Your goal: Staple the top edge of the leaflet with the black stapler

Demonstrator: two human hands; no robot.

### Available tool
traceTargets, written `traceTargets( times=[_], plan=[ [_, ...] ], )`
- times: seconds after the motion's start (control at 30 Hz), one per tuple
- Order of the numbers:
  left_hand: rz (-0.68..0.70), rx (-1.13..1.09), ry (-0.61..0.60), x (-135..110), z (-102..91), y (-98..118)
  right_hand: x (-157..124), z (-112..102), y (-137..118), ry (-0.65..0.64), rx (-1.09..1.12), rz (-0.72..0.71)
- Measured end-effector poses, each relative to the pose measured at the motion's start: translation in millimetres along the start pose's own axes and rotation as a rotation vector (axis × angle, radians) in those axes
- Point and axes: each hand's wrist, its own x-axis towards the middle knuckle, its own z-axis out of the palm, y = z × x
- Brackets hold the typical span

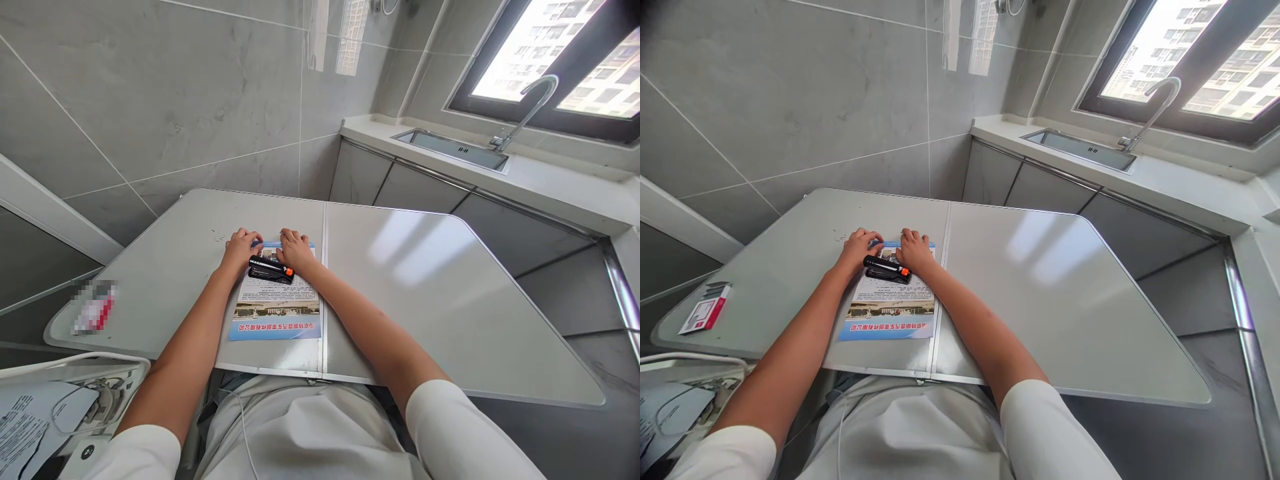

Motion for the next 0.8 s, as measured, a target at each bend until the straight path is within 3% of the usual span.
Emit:
traceTargets(
  times=[0.3,0.63,0.8],
  plan=[
    [0.045,0.006,-0.038,4.1,4.1,-20.2,8.1,5.3,-0.1,-0.025,0.002,0.074],
    [0.028,0.008,-0.04,2.1,3.3,-15.5,7.3,5.2,-0.7,-0.021,0.029,0.049],
    [0.025,0.019,-0.051,2.0,2.4,-15.5,-3.9,-10.8,6.5,0.14,0.12,0.072]
  ],
)
